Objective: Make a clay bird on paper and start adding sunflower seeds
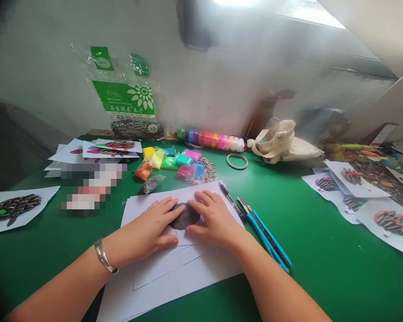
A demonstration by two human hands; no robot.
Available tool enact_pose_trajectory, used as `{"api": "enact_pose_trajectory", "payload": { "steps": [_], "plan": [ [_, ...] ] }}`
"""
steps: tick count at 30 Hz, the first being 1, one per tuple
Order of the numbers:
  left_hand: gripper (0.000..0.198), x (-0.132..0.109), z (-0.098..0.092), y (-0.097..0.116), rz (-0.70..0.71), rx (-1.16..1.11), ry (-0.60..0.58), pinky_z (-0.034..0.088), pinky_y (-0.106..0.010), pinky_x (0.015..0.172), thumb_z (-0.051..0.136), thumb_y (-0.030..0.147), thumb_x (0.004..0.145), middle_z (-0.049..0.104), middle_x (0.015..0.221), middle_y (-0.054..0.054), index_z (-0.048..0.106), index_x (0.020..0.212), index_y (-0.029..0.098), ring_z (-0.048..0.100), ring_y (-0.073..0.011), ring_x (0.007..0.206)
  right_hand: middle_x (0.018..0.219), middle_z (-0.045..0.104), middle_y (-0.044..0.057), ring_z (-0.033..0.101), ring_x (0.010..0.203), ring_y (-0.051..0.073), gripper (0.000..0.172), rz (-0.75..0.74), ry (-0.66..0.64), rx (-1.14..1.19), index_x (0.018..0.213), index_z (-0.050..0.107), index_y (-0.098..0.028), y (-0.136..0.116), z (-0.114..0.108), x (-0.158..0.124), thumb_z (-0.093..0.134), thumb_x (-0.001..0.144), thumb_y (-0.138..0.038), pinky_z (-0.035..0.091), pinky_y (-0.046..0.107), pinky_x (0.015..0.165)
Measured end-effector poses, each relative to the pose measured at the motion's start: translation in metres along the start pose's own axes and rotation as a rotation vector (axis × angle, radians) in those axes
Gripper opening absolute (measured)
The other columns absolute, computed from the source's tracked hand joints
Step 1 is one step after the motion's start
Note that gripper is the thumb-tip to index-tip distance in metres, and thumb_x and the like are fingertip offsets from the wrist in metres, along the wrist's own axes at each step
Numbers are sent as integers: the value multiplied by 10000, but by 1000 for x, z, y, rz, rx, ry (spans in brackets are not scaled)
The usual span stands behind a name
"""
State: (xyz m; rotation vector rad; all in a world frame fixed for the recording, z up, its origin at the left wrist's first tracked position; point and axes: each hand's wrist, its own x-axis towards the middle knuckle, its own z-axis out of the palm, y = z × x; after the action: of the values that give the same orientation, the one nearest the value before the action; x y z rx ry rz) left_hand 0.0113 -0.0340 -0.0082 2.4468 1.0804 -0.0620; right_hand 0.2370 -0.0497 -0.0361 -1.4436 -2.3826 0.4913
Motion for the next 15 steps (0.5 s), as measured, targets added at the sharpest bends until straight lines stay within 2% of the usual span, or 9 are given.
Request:
{"api": "enact_pose_trajectory", "payload": {
  "steps": [4, 11, 15],
  "plan": [
    [689, 0, -1, 0, -6, 5, -9, 201, -528, 1172, 657, 374, 845, 354, 1513, -145, 381, 1450, 196, 256, -313, 1424, 1462, 445, 114, 322, 1364, 325, 657, 8, 4, -62, 1363, 537, -230, -5, 3, 1, 683, 784, -504, 284, 514, 1118],
    [698, 1, 0, 0, -10, 1, -13, 194, -524, 1175, 656, 364, 843, 364, 1509, -137, 369, 1457, 193, 244, -306, 1430, 1473, 436, 94, 317, 1373, 310, 601, 43, -6, -72, 1358, 538, -251, -6, 4, 2, 659, 810, -465, 262, 517, 1127],
    [707, 2, 2, -2, -8, 3, -7, 202, -526, 1170, 648, 392, 845, 337, 1526, -147, 364, 1459, 189, 234, -314, 1434, 1493, 409, 100, 287, 1393, 329, 667, 80, -22, -51, 1376, 520, -257, -7, 8, 1, 625, 802, -582, 217, 559, 1136]
  ]
}}
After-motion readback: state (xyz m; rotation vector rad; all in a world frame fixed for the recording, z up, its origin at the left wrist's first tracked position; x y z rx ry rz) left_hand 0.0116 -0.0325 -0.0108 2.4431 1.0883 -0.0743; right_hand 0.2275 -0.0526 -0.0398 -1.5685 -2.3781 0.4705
